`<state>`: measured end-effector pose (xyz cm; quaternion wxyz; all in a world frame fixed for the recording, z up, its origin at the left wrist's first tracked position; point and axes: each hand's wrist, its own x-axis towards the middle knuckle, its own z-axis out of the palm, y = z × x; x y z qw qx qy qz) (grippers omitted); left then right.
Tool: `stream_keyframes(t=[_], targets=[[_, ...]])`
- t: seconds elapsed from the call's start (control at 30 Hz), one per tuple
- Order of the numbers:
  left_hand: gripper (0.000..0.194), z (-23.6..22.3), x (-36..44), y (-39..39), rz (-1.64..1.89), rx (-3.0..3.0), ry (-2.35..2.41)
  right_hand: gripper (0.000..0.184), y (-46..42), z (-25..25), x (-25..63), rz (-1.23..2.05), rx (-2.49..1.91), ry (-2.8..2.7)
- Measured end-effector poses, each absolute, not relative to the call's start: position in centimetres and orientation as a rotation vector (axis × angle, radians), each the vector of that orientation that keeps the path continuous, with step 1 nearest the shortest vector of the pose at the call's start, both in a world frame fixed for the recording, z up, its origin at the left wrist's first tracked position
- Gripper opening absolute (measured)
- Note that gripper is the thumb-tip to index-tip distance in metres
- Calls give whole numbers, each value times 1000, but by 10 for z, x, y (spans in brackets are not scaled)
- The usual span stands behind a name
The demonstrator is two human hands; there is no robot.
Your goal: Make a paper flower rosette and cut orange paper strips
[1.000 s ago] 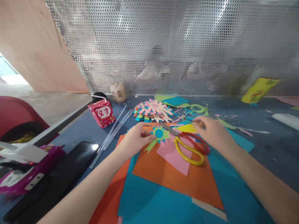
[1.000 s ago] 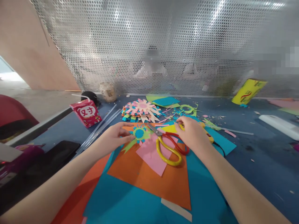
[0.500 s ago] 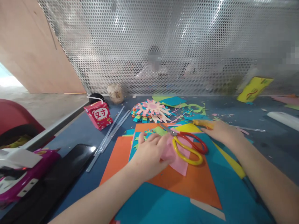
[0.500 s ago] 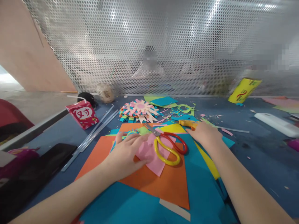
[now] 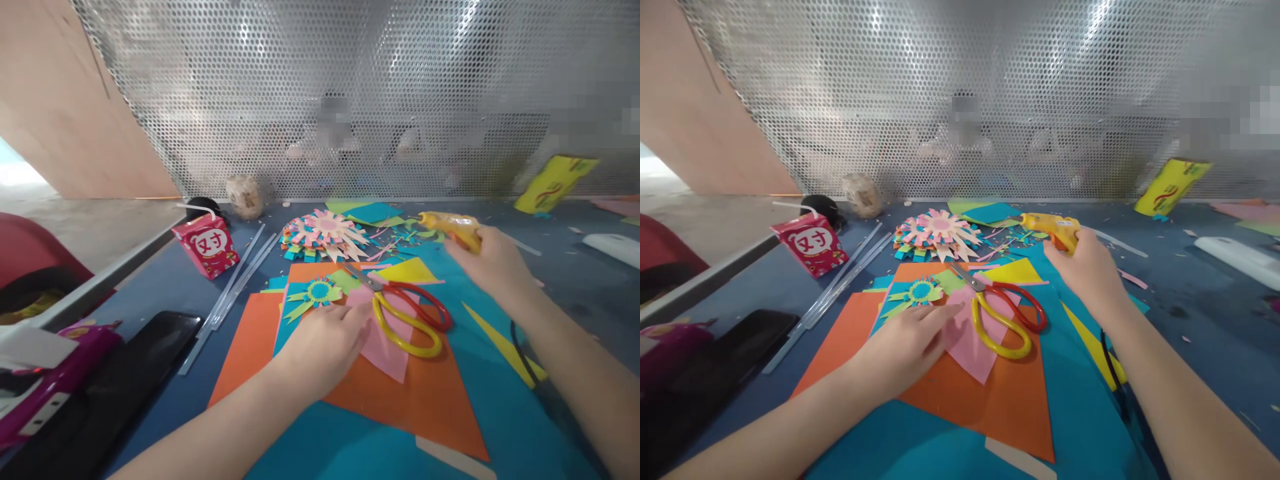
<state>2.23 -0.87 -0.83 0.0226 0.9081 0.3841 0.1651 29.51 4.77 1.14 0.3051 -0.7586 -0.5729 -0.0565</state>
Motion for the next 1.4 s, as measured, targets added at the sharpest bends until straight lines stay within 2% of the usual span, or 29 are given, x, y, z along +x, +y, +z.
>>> stream_keyframes(t=[0.13,0.23,0.43,0.87,1.03,1.17,1.4], targets=[[30,-10,16,-5,537,2637,1202,33,40,10,273,-171,-1886,-1539],[31,-11,12,-1,697,2357,1253,35,37,7,264,-194,-1799,-1589],[17,2,9,8,1066,1524,1122,39,31,6,259,-250,-1641,-1611],[26,10,7,8,1048,981,1056,33,17,6,253,-595,-1375,-1941],[17,14,8,9,1007,839,1084,30,19,7,253,-782,-1240,-1975],[13,12,8,10,984,927,1065,27,18,7,251,-789,-1228,-2022],[17,15,1,3,815,1812,1514,35,14,14,248,-567,-1403,-1854]])
